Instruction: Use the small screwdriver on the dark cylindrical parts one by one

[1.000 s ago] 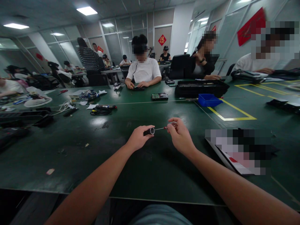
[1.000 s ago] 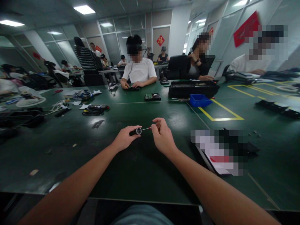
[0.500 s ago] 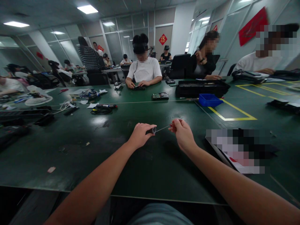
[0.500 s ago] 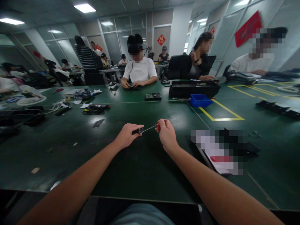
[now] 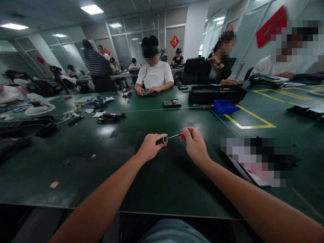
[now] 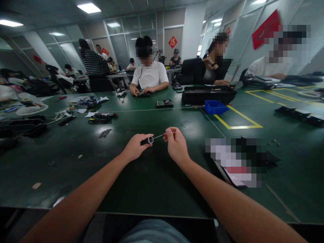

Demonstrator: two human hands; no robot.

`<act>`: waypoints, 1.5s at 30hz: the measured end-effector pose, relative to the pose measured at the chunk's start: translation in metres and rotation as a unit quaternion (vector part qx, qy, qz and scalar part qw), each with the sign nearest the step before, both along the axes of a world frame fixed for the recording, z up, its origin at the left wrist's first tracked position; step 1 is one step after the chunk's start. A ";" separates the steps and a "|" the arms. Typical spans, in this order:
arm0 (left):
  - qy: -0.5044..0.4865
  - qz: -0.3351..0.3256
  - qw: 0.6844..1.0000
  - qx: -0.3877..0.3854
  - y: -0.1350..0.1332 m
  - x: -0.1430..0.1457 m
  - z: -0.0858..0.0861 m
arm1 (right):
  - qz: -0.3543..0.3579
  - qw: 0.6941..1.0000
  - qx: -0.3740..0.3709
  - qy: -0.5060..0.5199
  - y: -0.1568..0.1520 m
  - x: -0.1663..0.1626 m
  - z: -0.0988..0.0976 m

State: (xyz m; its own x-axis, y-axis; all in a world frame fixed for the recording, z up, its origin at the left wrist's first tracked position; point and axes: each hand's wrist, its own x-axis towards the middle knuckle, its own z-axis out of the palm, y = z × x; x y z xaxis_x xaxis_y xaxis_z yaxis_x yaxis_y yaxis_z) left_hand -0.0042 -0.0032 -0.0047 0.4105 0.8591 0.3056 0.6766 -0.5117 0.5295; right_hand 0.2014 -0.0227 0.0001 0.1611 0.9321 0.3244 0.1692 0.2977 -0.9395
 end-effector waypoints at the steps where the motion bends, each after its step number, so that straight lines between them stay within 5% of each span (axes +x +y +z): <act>1: -0.003 0.001 1.000 -0.002 0.000 0.000 0.000 | -0.001 1.000 0.000 -0.001 0.000 0.000 0.000; 10: -0.032 0.013 0.999 -0.006 -0.003 -0.001 -0.001 | -0.024 0.992 -0.020 -0.122 -0.009 0.005 0.016; 17: -0.040 0.012 0.999 -0.014 -0.002 -0.003 -0.002 | 0.040 0.987 0.068 -0.137 -0.012 0.005 0.014; 23: -0.033 0.014 0.999 -0.024 -0.005 -0.001 0.001 | 0.011 0.983 0.028 -0.183 -0.013 0.006 0.014; 30: -0.047 0.022 0.998 -0.021 -0.004 -0.002 0.002 | 0.032 0.999 0.000 0.020 -0.002 0.002 0.001; 36: -0.010 -0.021 0.999 0.038 -0.001 -0.004 0.003 | 0.052 0.968 -0.096 0.227 0.009 0.002 -0.002; 41: 0.046 -0.002 0.999 0.011 0.002 -0.004 0.000 | -0.023 0.982 -0.090 0.166 0.013 0.005 -0.007; 45: 0.047 -0.004 0.999 0.010 0.002 -0.003 -0.001 | -0.008 0.994 -0.055 0.095 0.011 0.005 -0.009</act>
